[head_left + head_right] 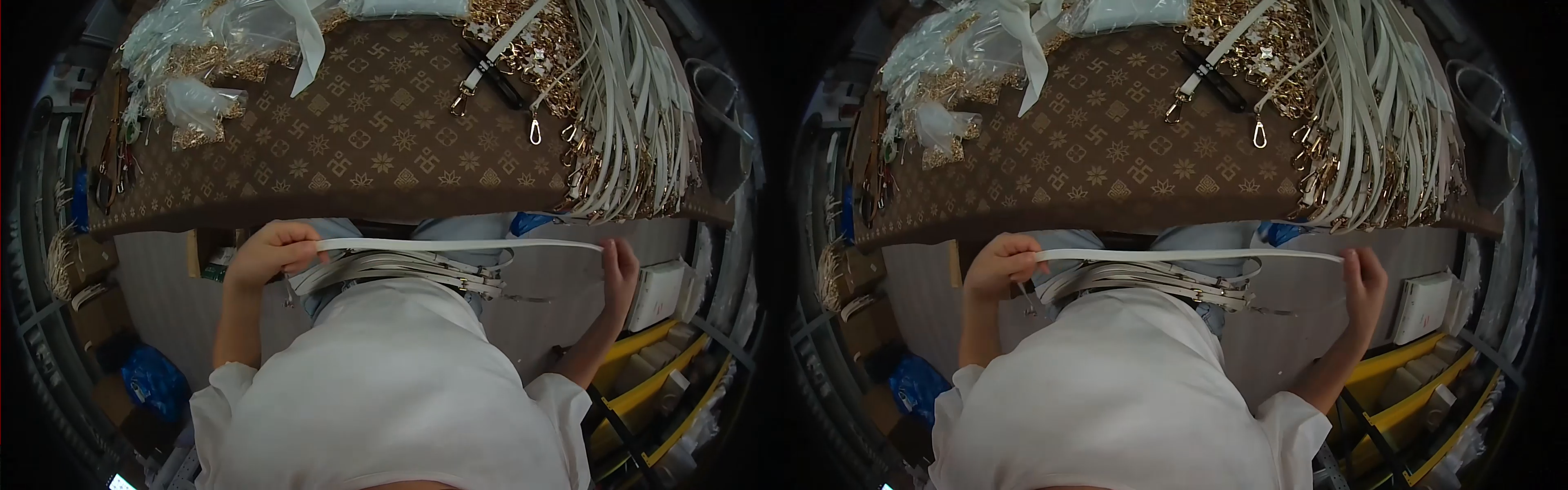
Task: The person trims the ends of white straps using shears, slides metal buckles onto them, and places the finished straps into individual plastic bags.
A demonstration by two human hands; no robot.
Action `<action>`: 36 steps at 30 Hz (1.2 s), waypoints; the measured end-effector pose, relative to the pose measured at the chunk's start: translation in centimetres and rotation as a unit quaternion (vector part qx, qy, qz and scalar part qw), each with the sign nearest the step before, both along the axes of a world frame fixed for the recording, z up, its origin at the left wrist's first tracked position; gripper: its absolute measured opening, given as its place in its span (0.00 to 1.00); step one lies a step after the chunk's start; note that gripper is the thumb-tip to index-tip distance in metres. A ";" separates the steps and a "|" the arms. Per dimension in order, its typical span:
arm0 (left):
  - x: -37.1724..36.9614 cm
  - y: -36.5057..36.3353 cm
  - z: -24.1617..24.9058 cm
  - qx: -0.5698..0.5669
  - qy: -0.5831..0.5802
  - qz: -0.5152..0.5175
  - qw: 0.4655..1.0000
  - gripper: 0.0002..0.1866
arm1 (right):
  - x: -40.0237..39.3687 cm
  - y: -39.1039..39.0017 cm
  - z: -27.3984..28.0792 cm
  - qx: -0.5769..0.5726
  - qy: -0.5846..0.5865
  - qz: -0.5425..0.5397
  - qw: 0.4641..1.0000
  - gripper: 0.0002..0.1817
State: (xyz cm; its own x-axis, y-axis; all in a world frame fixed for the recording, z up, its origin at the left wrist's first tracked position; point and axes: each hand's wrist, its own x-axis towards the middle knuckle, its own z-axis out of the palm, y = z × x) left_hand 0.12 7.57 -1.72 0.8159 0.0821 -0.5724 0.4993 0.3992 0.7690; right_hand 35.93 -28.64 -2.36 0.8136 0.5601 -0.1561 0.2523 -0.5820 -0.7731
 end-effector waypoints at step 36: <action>-0.1 -0.9 6.3 0.171 -0.089 -0.017 0.981 0.07 | -4.8 12.5 -0.1 0.190 0.320 0.162 0.914 0.14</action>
State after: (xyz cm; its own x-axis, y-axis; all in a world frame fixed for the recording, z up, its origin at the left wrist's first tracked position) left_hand 0.03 6.69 4.57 0.9057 0.2161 -0.3646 0.3536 0.0888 0.9312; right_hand 31.12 -16.17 -2.48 0.4050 0.8682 -0.2865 -0.2112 -0.2161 -0.9533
